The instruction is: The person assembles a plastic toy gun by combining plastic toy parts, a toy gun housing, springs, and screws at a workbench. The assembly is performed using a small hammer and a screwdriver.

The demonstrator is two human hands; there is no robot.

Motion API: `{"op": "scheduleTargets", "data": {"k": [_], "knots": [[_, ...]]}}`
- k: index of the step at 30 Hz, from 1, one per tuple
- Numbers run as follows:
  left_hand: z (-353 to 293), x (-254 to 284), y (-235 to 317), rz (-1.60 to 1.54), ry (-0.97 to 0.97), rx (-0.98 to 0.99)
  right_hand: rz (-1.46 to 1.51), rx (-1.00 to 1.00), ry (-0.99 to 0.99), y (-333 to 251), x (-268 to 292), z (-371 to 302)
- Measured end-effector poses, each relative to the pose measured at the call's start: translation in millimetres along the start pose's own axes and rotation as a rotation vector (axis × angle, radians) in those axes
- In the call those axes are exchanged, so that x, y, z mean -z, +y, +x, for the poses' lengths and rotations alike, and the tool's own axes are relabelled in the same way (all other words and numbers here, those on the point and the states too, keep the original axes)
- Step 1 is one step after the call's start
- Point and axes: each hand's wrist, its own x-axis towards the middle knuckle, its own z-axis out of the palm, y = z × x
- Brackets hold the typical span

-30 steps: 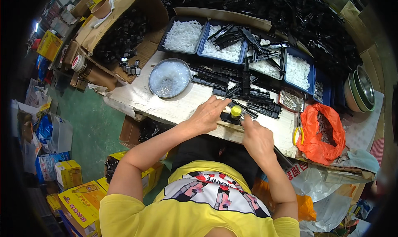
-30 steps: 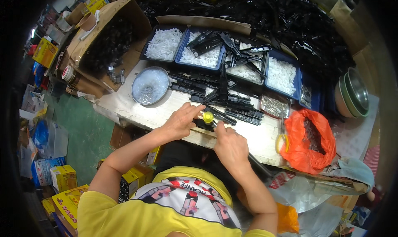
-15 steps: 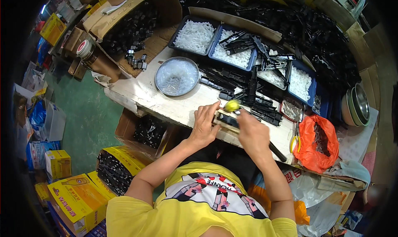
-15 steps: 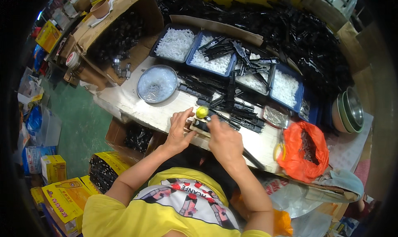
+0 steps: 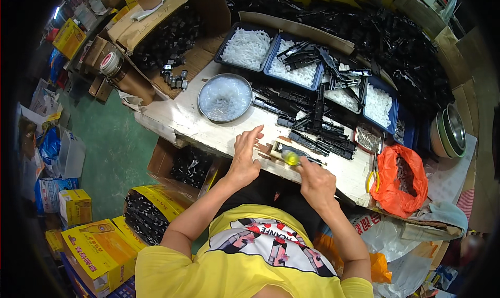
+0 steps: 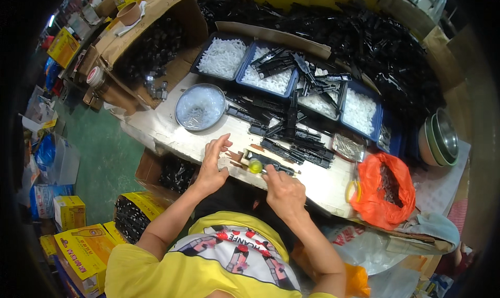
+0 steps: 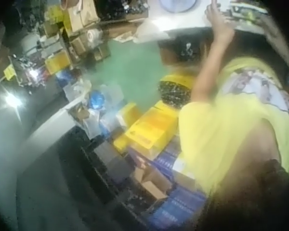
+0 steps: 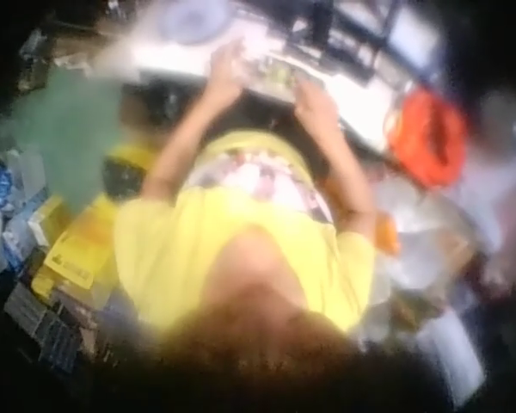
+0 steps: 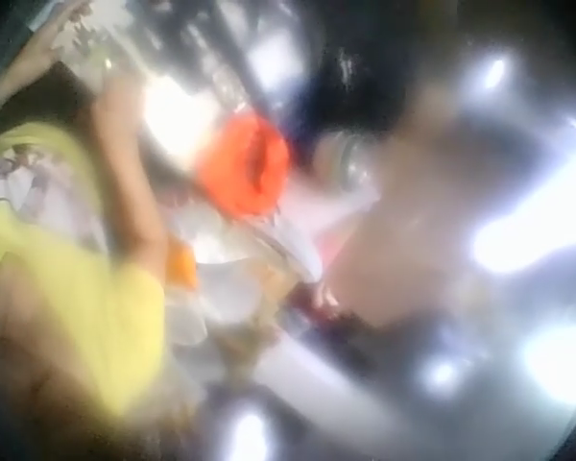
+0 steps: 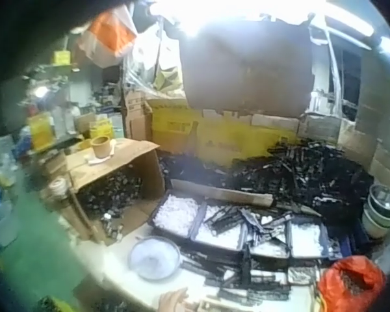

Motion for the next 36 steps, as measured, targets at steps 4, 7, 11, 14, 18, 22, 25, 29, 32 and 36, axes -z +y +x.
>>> {"op": "scheduleTargets", "data": {"k": [4, 7, 11, 14, 18, 22, 25, 29, 32, 36], "knots": [[1, -1, 0, -0.003, -0.017, 0.036, 0.069, -0.059, 0.179, 3, 10, -4], [2, -5, 3, 0.019, -0.029, 0.017, 0.094, -0.099, 0.204, -1, 15, -7], [4, -13, 9, 0.048, -0.078, -0.012, 0.037, -0.027, 0.169, 4, 1, -19], [8, -23, 13, 0.121, -0.085, -0.086, -0.051, -0.054, 0.022, 8, -2, -27], [11, -37, 19, 0.166, -0.136, -0.226, -0.003, -0.222, 0.260, 26, 9, -40], [17, -55, 22, 0.304, -0.212, -0.435, -0.202, -0.434, 0.289, 53, 15, -66], [27, -71, 24, 0.309, -0.251, -0.498, -0.320, -0.545, 0.240, 68, 15, -80], [42, -79, 14, 0.270, -0.291, -0.574, -0.214, -0.455, 0.311, 93, 21, -77], [48, -74, 16, 0.248, -0.309, -0.570, -0.311, -0.594, 0.345, 118, 41, -82], [48, -68, 16, 0.310, -0.371, -0.661, -0.468, -0.639, 0.199, 140, 44, -93]]}}
